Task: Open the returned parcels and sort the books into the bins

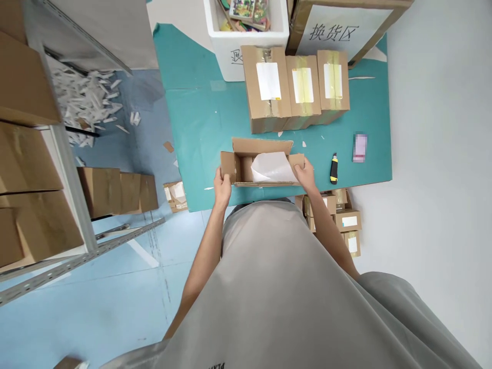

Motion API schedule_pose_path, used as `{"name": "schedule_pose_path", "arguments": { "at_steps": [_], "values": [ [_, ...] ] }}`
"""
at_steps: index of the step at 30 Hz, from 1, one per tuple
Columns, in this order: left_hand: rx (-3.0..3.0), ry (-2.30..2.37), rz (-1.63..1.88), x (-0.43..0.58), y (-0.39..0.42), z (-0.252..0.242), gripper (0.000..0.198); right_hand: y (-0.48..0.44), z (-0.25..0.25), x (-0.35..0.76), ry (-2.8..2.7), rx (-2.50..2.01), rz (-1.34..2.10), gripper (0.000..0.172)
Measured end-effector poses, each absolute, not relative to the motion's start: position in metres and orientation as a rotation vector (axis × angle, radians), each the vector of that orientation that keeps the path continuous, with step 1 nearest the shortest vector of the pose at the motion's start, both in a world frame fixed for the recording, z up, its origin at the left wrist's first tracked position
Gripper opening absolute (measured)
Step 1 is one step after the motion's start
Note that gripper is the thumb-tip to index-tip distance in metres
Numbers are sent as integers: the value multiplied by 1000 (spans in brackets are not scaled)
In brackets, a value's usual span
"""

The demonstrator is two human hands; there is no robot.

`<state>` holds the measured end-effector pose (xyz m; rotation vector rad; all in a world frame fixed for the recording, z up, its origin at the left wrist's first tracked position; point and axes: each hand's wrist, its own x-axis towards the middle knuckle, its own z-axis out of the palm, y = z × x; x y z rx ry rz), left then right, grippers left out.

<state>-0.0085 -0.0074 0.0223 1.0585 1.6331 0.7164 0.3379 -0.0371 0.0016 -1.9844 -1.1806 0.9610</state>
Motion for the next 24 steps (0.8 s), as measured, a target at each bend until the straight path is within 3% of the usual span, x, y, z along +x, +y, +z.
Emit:
{"name": "schedule_pose_path", "arguments": {
  "at_steps": [3,6,9,13,16,19,24],
  "values": [
    [1219,1801,878,0,-7,53,70,-35,0,334,-1217,-2002,945,64],
    [1474,1621,932,18,-3,86,60,-37,6,332,-1256,-2032,901,64],
    [1612,1318,628,46,10,96,57,-41,17,329,-1297,-2070,826,65],
    [1716,1330,5,88,30,72,87,-44,36,322,-1336,-2043,734,66],
    [1769,1326,-266,106,36,55,53,-46,50,317,-1404,-2010,684,63],
    [1807,1281,-299,106,33,54,14,-52,62,313,-1477,-2006,628,60],
    [1756,1262,87,72,35,87,20,-63,84,306,-1478,-2000,581,58]
  ]
}}
